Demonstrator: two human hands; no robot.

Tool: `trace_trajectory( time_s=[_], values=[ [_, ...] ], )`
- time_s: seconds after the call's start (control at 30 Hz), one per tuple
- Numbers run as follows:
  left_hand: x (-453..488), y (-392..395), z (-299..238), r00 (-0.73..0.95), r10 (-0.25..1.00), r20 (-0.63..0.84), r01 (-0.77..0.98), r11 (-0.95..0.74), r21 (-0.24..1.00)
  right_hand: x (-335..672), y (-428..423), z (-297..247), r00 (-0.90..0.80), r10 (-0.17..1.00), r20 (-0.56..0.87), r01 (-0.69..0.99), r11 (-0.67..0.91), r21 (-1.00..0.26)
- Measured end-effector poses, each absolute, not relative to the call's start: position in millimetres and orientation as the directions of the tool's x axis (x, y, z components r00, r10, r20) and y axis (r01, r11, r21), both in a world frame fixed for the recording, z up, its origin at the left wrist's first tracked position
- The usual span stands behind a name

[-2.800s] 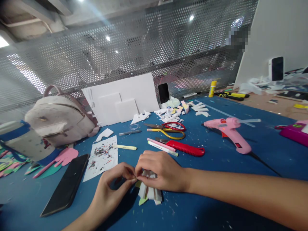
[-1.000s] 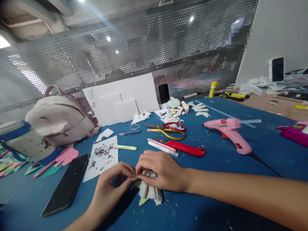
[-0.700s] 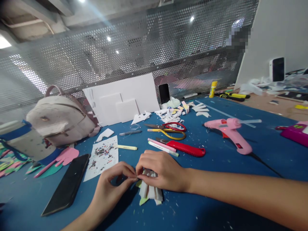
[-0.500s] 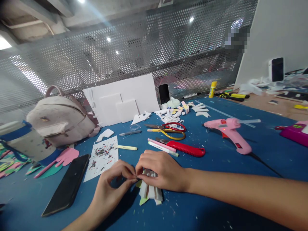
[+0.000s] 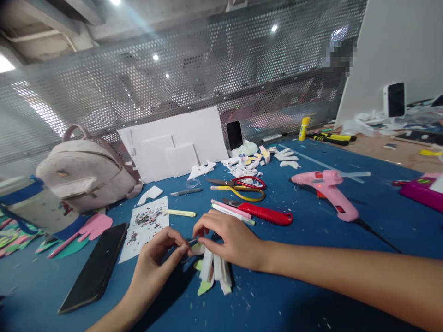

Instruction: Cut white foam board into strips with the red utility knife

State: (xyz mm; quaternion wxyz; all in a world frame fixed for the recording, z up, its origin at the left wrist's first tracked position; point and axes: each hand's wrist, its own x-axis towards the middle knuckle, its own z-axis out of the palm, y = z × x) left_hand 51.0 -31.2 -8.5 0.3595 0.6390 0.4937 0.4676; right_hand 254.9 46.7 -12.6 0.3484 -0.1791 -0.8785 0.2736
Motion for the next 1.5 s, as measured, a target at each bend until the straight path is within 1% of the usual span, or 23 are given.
trace_trajectory(
  time_s=[0.1,0.2,0.3,0.43,0.53,0.67,0.73,0.8,0.87,0.93,1.1,1.17,1.27,1.4,1.5],
  values=[
    [49,-30,-6,0.076,0.97,0.231,0.225,-0.242,0.944,255,48,-13,-0.678,0.56,0.477,0.12,0.724,-0.68],
    [48,-26,-2,0.066,0.972,0.224,0.123,-0.231,0.965,255,50,-14,-0.674,0.586,0.451,0.097,0.674,-0.732],
    [48,-21,8,0.072,0.97,0.232,0.042,-0.235,0.971,255,50,-16,-0.666,0.606,0.435,0.09,0.645,-0.759],
    [50,-12,25,0.083,0.963,0.255,-0.004,-0.256,0.967,256,50,-16,-0.665,0.6,0.445,0.045,0.627,-0.778],
    [51,-5,40,0.083,0.942,0.326,-0.043,-0.324,0.945,256,50,-14,-0.676,0.584,0.449,-0.033,0.585,-0.811],
    [56,7,65,0.084,0.89,0.448,-0.139,-0.435,0.89,257,50,-15,-0.72,0.584,0.375,-0.077,0.47,-0.879],
    [60,12,79,0.085,0.863,0.498,-0.155,-0.482,0.862,257,51,-17,-0.74,0.583,0.336,-0.094,0.405,-0.91],
    [64,16,91,0.09,0.848,0.523,-0.17,-0.504,0.847,256,52,-19,-0.744,0.58,0.333,-0.115,0.38,-0.918],
    [67,21,102,0.091,0.848,0.522,-0.2,-0.497,0.844,256,54,-20,-0.737,0.583,0.342,-0.111,0.395,-0.912],
    [69,26,111,0.075,0.854,0.515,-0.243,-0.485,0.84,254,54,-21,-0.707,0.61,0.357,-0.103,0.41,-0.906],
    [69,41,130,0.019,0.872,0.489,-0.356,-0.451,0.818,252,55,-21,-0.72,0.598,0.352,-0.164,0.346,-0.924],
    [67,47,137,0.019,0.877,0.479,-0.389,-0.435,0.812,252,55,-21,-0.707,0.616,0.347,-0.136,0.363,-0.922],
    [63,56,143,0.049,0.871,0.488,-0.414,-0.428,0.804,254,55,-20,-0.679,0.639,0.361,-0.075,0.429,-0.9],
    [56,67,143,0.127,0.865,0.485,-0.419,-0.396,0.817,257,54,-16,-0.659,0.657,0.366,0.023,0.504,-0.864],
    [50,73,141,0.155,0.867,0.474,-0.401,-0.383,0.832,257,52,-12,-0.659,0.654,0.37,0.051,0.53,-0.846]
  ],
)
